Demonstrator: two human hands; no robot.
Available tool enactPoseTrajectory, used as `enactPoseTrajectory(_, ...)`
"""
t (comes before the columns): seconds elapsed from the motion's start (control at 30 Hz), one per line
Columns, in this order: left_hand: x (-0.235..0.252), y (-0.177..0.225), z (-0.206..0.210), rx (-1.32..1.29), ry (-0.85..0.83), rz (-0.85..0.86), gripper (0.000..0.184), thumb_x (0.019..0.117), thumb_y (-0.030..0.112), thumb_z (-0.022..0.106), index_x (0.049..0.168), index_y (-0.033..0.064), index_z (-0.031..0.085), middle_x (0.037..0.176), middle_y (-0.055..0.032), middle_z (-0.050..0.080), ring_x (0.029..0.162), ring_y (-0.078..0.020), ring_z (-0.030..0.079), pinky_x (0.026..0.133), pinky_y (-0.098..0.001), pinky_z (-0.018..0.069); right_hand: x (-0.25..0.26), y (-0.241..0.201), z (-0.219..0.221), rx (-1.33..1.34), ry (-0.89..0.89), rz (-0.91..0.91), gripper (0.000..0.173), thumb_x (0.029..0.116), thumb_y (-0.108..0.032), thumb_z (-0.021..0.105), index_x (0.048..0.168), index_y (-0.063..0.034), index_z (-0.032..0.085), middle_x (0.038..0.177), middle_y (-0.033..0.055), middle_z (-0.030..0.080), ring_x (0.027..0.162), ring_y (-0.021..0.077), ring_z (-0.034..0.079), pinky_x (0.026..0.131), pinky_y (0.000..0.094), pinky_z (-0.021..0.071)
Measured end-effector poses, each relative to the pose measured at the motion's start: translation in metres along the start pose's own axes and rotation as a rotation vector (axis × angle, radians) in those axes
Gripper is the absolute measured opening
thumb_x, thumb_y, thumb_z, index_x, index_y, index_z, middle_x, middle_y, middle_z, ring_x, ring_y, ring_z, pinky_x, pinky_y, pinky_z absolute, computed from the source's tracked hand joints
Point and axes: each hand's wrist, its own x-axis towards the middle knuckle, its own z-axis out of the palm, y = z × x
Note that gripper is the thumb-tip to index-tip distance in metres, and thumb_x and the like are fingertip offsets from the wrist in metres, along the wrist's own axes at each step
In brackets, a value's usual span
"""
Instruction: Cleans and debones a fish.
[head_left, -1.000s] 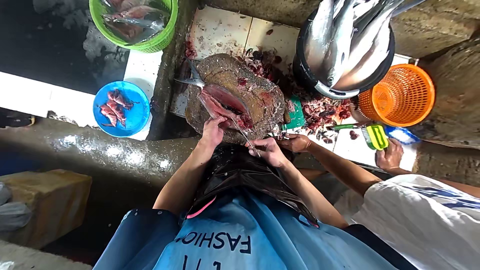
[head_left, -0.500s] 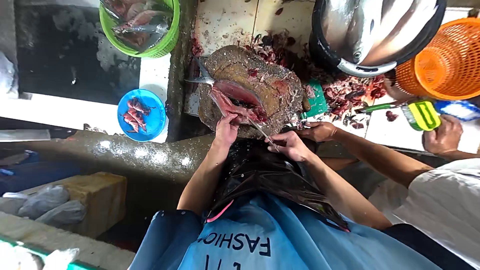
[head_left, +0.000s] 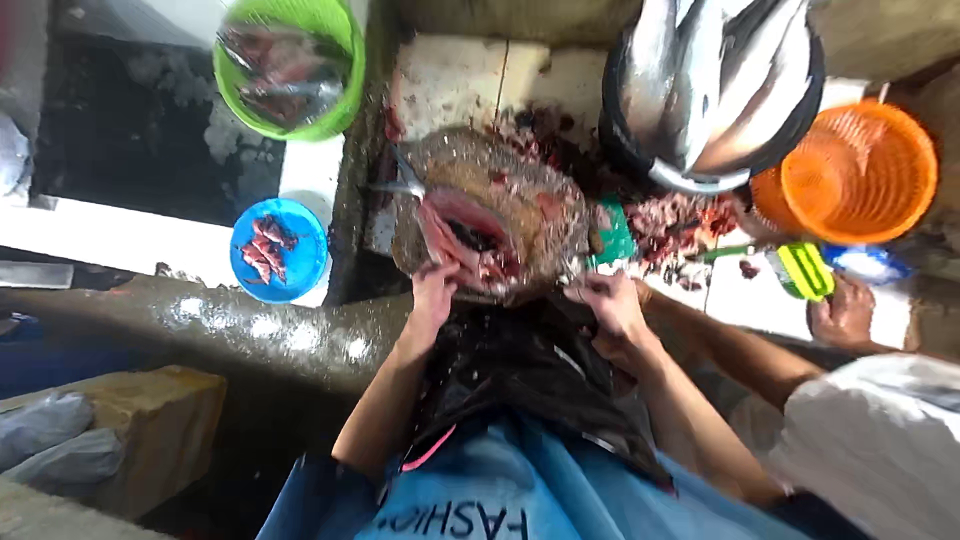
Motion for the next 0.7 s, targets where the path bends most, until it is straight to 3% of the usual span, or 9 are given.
enactPoseTrajectory(0.03,0.001,0.005,-0.001,0.042,0.019,0.022,0.039,0.0896,-0.003,0.070,0.127,0.0000,0.059,0.114,-0.0161,0.069,0.098,-0.0271,0.069,0.084,-0.0458,0.0593,0.003,-0.005,-0.002,-0.009,0.013,-0.068,0.029,0.0860,-0.040,0.069,0.092,-0.0123,0.076,0.077,0.0042,0.071,0.071,0.0194,0.067,0.069,0.0511,0.0552)
enactPoseTrajectory(0.1,-0.017,-0.008,-0.011,0.209,0.074,-0.023,0.040,0.0875,-0.003,0.076,0.124,-0.0047,0.059,0.108,-0.0184,0.071,0.087,-0.0270,0.073,0.079,-0.0435,0.0633,-0.020,-0.004,0.001,-0.090,-0.079,-0.065,0.034,0.0870,-0.043,0.068,0.097,-0.0114,0.076,0.082,0.0061,0.072,0.076,0.0224,0.069,0.073,0.0542,0.0554)
enactPoseTrajectory(0.2,0.012,0.004,0.001,0.451,0.167,-0.023,0.048,0.0848,0.015,0.086,0.120,-0.0087,0.063,0.102,-0.0221,0.074,0.079,-0.0277,0.076,0.075,-0.0423,0.0665,-0.010,-0.007,0.013,-0.225,-0.121,-0.041,0.039,0.0861,-0.046,0.069,0.102,-0.0120,0.077,0.087,0.0094,0.074,0.083,0.0292,0.071,0.078,0.0606,0.0543)
enactPoseTrajectory(0.3,0.036,0.018,0.007,0.589,0.233,-0.035,0.053,0.0806,0.030,0.090,0.115,-0.0044,0.068,0.097,-0.0204,0.075,0.076,-0.0282,0.076,0.074,-0.0454,0.0659,-0.016,-0.001,0.025,-0.249,-0.101,-0.078,0.038,0.0853,-0.049,0.068,0.103,-0.0163,0.077,0.083,0.0031,0.073,0.077,0.0220,0.070,0.074,0.0550,0.0556)
enactPoseTrajectory(0.4,0.063,0.042,0.013,0.621,0.264,-0.015,0.047,0.0793,0.033,0.090,0.109,0.0006,0.074,0.100,-0.0201,0.075,0.084,-0.0322,0.076,0.080,-0.0520,0.0640,-0.019,0.000,0.031,-0.261,0.047,-0.200,0.045,0.0854,-0.050,0.068,0.109,-0.0121,0.076,0.090,0.0057,0.074,0.082,0.0233,0.071,0.077,0.0536,0.0561)
enactPoseTrajectory(0.47,0.081,0.056,0.017,0.616,0.227,-0.022,0.049,0.0771,0.030,0.092,0.112,0.0010,0.073,0.107,-0.0214,0.073,0.094,-0.0346,0.074,0.085,-0.0538,0.0616,-0.022,0.002,0.033,-0.307,0.181,-0.240,0.059,0.0880,-0.055,0.064,0.121,-0.0058,0.071,0.103,0.0126,0.073,0.094,0.0298,0.070,0.083,0.0567,0.0532)
enactPoseTrajectory(0.57,0.092,0.065,0.018,0.687,0.216,0.038,0.069,0.0698,0.027,0.095,0.127,0.0023,0.066,0.118,-0.0233,0.070,0.107,-0.0386,0.070,0.093,-0.0590,0.0583,-0.017,-0.013,0.017,-0.448,0.067,-0.014,0.058,0.0847,-0.059,0.066,0.115,-0.0096,0.069,0.096,0.0120,0.071,0.087,0.0312,0.069,0.077,0.0595,0.0540)
enactPoseTrajectory(0.63,0.063,0.060,0.012,0.742,0.227,0.044,0.075,0.0784,0.040,0.088,0.134,0.0011,0.057,0.116,-0.0240,0.069,0.101,-0.0386,0.071,0.088,-0.0596,0.0591,-0.018,-0.014,0.010,-0.505,0.052,-0.041,0.057,0.0843,-0.059,0.063,0.115,-0.0104,0.068,0.097,0.0115,0.072,0.087,0.0309,0.070,0.077,0.0591,0.0532)
enactPoseTrajectory(0.7,0.018,0.036,0.005,0.692,0.146,-0.083,0.067,0.0923,0.053,0.072,0.130,-0.0008,0.060,0.102,-0.0197,0.074,0.084,-0.0314,0.075,0.077,-0.0506,0.0641,-0.014,-0.020,-0.001,-0.532,-0.029,0.005,0.056,0.0824,-0.060,0.066,0.111,-0.0121,0.072,0.096,0.0121,0.073,0.089,0.0328,0.071,0.079,0.0608,0.0547)
